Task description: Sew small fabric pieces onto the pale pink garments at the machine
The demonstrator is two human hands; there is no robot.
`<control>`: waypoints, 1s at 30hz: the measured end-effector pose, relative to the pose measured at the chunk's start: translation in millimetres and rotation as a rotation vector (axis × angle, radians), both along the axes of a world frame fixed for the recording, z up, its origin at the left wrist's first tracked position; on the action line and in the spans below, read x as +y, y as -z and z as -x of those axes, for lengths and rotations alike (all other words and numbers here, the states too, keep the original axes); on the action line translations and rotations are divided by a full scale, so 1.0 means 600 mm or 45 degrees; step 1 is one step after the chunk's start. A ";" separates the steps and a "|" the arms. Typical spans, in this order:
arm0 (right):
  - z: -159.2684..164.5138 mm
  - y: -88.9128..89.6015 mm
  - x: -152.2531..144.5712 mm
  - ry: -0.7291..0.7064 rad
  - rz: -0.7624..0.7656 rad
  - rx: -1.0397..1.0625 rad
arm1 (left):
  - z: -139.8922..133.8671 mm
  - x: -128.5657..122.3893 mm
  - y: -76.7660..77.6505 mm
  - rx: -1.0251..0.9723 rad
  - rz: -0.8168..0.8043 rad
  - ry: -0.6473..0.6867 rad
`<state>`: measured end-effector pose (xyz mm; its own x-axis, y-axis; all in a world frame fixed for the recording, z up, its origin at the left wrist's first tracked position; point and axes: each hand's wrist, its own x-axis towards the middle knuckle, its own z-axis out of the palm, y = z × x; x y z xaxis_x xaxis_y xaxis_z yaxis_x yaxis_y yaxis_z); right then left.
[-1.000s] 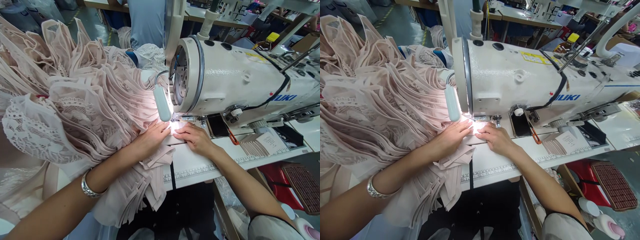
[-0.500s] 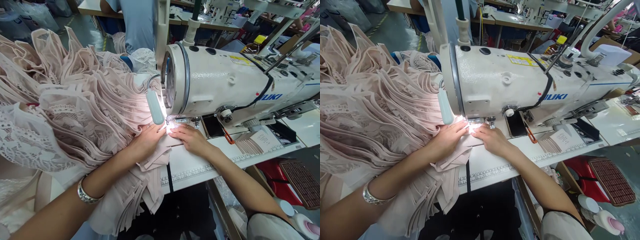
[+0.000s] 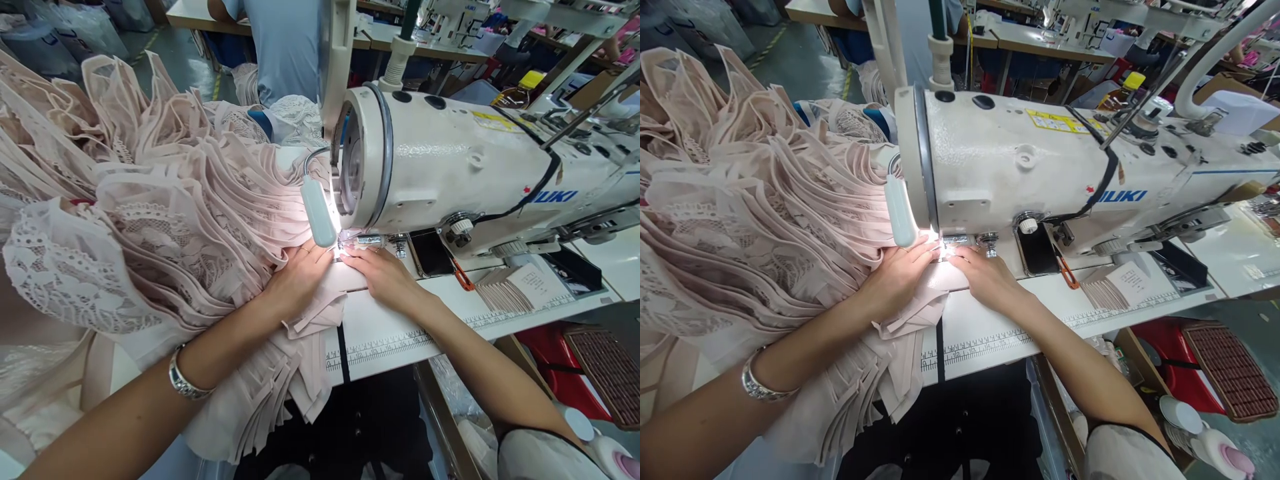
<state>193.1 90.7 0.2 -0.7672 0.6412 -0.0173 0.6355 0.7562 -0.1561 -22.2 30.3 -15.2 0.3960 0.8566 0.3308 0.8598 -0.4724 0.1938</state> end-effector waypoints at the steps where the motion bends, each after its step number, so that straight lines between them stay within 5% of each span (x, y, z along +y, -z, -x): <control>1: 0.000 0.001 0.000 0.004 0.001 -0.013 | 0.000 -0.001 0.001 0.004 -0.030 0.002; 12: 0.000 0.007 0.004 -0.007 -0.015 -0.042 | -0.001 -0.006 -0.004 0.062 -0.098 -0.013; 24: 0.006 0.026 0.026 0.181 -0.084 -0.043 | -0.033 -0.022 -0.042 0.499 0.277 -0.255; 30: 0.002 0.023 0.030 0.129 -0.165 -0.029 | -0.028 0.030 -0.031 0.382 0.343 -0.408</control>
